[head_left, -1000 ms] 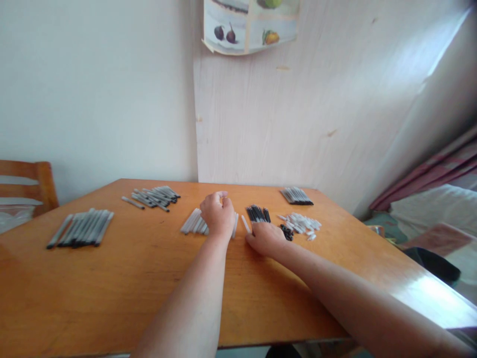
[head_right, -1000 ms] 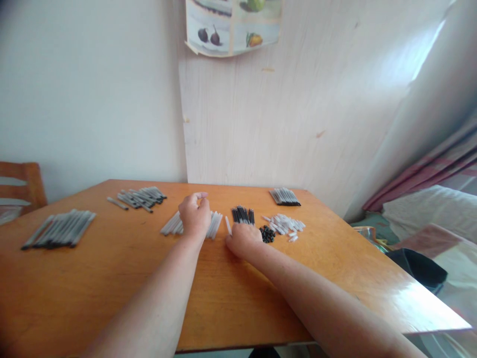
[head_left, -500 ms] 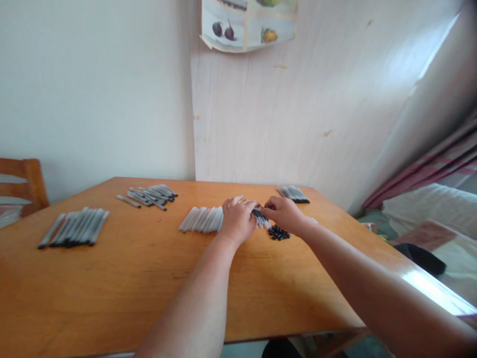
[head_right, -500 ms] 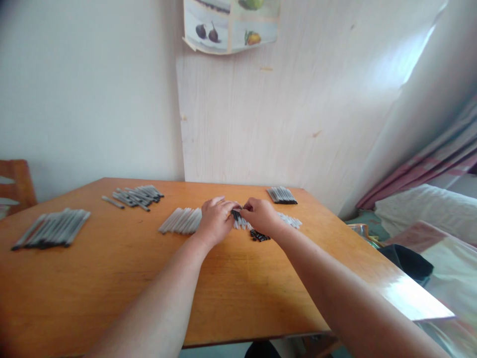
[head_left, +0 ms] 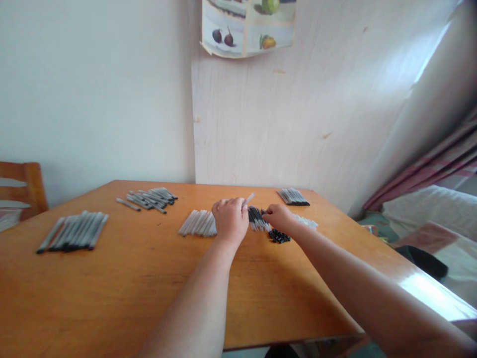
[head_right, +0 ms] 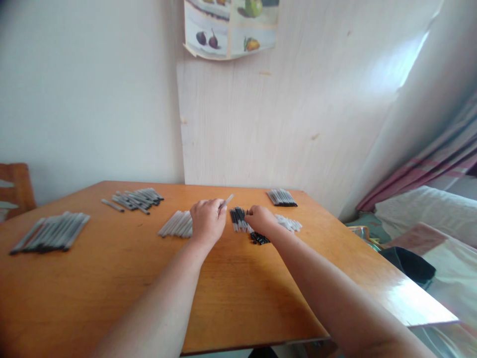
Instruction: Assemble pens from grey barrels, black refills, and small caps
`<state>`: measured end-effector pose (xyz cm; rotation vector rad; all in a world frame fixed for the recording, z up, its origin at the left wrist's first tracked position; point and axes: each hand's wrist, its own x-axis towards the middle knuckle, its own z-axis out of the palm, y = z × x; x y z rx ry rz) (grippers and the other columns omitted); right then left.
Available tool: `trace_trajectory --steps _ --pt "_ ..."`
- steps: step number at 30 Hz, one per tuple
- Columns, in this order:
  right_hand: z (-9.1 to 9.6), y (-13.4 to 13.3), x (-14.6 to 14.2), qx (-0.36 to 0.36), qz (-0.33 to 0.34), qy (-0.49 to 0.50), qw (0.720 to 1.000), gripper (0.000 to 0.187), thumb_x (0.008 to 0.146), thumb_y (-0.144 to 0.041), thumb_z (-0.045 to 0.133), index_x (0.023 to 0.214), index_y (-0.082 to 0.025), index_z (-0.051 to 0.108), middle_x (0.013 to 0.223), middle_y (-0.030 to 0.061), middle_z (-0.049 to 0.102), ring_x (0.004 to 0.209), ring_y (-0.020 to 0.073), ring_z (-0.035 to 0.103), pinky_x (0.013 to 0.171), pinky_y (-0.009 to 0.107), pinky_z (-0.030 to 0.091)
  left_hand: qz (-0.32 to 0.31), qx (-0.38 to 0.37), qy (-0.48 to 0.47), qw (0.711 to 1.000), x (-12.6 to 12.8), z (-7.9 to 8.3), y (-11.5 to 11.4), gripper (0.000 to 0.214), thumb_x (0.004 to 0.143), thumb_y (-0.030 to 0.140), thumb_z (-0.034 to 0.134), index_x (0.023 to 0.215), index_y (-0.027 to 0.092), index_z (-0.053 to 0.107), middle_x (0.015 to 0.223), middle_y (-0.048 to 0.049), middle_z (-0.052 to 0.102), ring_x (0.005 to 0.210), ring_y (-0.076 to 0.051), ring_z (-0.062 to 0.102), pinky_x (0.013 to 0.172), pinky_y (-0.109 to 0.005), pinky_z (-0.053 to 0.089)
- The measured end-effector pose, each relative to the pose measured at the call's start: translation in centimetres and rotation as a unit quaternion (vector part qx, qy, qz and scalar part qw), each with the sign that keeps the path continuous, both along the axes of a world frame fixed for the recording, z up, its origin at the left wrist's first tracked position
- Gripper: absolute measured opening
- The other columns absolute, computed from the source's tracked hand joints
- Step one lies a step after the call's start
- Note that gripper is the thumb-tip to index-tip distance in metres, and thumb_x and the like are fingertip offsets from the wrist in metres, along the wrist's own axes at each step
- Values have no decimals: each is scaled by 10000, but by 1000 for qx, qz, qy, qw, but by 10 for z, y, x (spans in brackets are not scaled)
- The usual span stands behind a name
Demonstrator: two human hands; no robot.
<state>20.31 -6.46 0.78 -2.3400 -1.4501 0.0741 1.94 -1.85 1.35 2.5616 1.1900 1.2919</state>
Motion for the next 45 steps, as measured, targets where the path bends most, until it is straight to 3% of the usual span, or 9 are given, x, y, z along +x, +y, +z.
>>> trace_trajectory --steps 5,9,19,26,31,33,36,40,45 --pt "-1 8 -11 -72 -9 -42 996 216 727 -339 589 816 -175 698 852 123 698 753 212 626 602 272 400 5 -20 4 1000 0 1 -2 184 883 299 465 971 256 621 981 -55 686 983 -246 527 914 -405 280" --pt "-3 15 -13 -105 -12 -50 993 230 699 -342 613 811 -163 704 862 150 704 787 249 651 636 305 449 3 -25 6 1000 -1 2 -2 186 885 300 460 969 253 619 982 -53 687 987 -244 527 922 -405 278" --pt "-9 19 -9 -87 -20 -55 994 205 676 -333 640 752 -154 704 820 186 703 765 263 668 627 328 481 7 -22 4 1000 -1 4 -4 189 892 297 451 963 252 620 977 -53 690 990 -251 527 935 -424 279" --pt "-2 17 -13 -78 -29 -55 995 230 723 -336 599 762 -138 708 842 195 701 778 264 664 630 310 449 4 -15 3 1000 -2 3 -4 196 895 297 444 955 247 624 968 -52 687 981 -246 525 936 -427 275" --pt "8 2 -2 -3 -23 -41 999 249 764 -317 534 752 -120 684 756 138 688 681 188 616 574 259 384 -3 -18 8 1000 -1 2 -4 198 897 301 442 957 243 622 974 -58 683 977 -248 524 922 -423 279" --pt "11 -8 6 45 -9 -3 999 217 766 -287 525 747 -127 670 699 98 673 615 158 577 547 251 359 -5 -15 12 1000 0 2 -4 193 896 302 445 958 245 619 968 -55 684 974 -249 525 916 -421 284" --pt "13 -23 16 151 -7 56 987 223 741 -247 532 885 -144 668 659 36 645 574 135 530 533 243 346 -7 -14 25 1000 1 1 -5 190 894 307 449 952 251 621 960 -51 686 974 -250 528 913 -418 289" --pt "15 -42 24 273 -13 157 949 275 713 -271 548 934 -164 670 658 -5 596 571 123 489 539 244 364 -18 -19 36 999 2 0 -6 200 896 311 442 951 253 625 981 -53 685 980 -246 532 909 -411 294" --pt "17 -60 20 324 21 346 880 352 701 -348 619 979 -135 655 654 -14 565 552 107 486 512 237 371 -20 -21 49 998 5 -1 -8 188 888 304 459 952 252 628 966 -48 690 973 -240 542 895 -400 309"
